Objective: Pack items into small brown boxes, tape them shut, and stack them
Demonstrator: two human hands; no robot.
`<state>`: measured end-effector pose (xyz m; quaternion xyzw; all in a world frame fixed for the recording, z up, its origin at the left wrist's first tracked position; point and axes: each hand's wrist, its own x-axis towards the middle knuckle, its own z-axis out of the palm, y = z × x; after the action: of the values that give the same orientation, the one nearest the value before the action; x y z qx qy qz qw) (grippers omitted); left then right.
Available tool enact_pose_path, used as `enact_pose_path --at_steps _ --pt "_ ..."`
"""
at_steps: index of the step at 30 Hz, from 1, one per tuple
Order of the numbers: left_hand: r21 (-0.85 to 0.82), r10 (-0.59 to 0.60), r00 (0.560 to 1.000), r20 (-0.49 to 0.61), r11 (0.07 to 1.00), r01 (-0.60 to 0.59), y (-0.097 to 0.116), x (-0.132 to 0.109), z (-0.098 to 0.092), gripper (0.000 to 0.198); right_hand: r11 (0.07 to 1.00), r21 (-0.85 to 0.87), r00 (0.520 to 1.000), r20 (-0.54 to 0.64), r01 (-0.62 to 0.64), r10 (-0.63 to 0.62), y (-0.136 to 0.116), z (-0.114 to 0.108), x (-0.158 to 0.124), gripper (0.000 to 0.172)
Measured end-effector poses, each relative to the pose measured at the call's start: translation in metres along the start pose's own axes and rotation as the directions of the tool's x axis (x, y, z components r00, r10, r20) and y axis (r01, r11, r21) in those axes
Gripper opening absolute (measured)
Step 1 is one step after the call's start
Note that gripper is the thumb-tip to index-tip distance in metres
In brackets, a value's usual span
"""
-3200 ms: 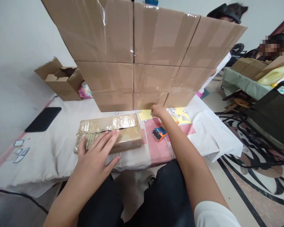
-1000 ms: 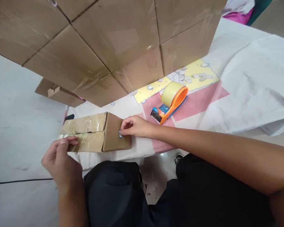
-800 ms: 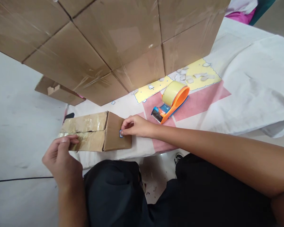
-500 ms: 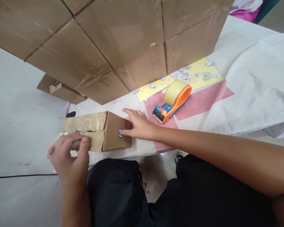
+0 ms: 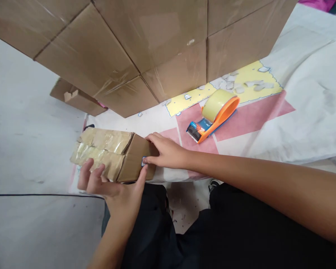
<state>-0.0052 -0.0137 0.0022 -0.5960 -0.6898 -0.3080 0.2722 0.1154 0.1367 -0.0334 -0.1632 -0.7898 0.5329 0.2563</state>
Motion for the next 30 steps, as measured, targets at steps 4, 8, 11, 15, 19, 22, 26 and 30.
enact_pose_path --at_steps 4,8,11,15,19,22,26,30 --pt "0.008 0.003 1.000 -0.023 1.000 -0.002 0.003 -0.002 0.007 0.091 1.000 0.010 1.000 -0.003 -0.009 0.010 0.001 0.001 0.000 0.041" --pt "-0.002 -0.012 1.000 -0.015 1.000 0.012 0.008 0.000 0.008 0.087 1.000 0.012 1.000 -0.004 0.016 -0.016 0.003 0.001 0.002 0.039" --pt "-0.035 -0.058 0.998 0.006 0.998 0.058 0.011 0.003 0.008 0.081 1.000 0.001 1.000 -0.003 0.031 -0.031 0.005 0.001 0.004 0.036" --pt "-0.078 -0.112 0.993 0.028 0.990 0.114 0.011 0.004 0.007 0.077 0.999 -0.020 0.999 -0.020 0.048 -0.049 0.007 0.001 0.007 0.030" --pt "-0.097 -0.133 0.990 0.044 0.986 0.137 0.009 0.001 0.008 0.075 0.997 -0.042 0.998 -0.024 0.059 -0.060 0.006 0.002 0.008 0.030" --pt "-0.108 -0.151 0.987 0.053 0.982 0.156 0.008 -0.001 0.008 0.072 0.997 -0.049 0.998 -0.024 0.062 -0.063 0.006 0.002 0.008 0.030" --pt "-0.122 -0.154 0.987 0.049 0.980 0.159 0.007 -0.002 0.009 0.072 0.997 -0.050 0.998 -0.020 0.062 -0.063 0.006 0.001 0.009 0.029" --pt "-0.104 -0.141 0.990 0.030 0.984 0.143 0.007 0.001 0.009 0.075 0.998 -0.039 0.999 0.001 0.049 -0.049 0.006 -0.001 0.008 0.031"
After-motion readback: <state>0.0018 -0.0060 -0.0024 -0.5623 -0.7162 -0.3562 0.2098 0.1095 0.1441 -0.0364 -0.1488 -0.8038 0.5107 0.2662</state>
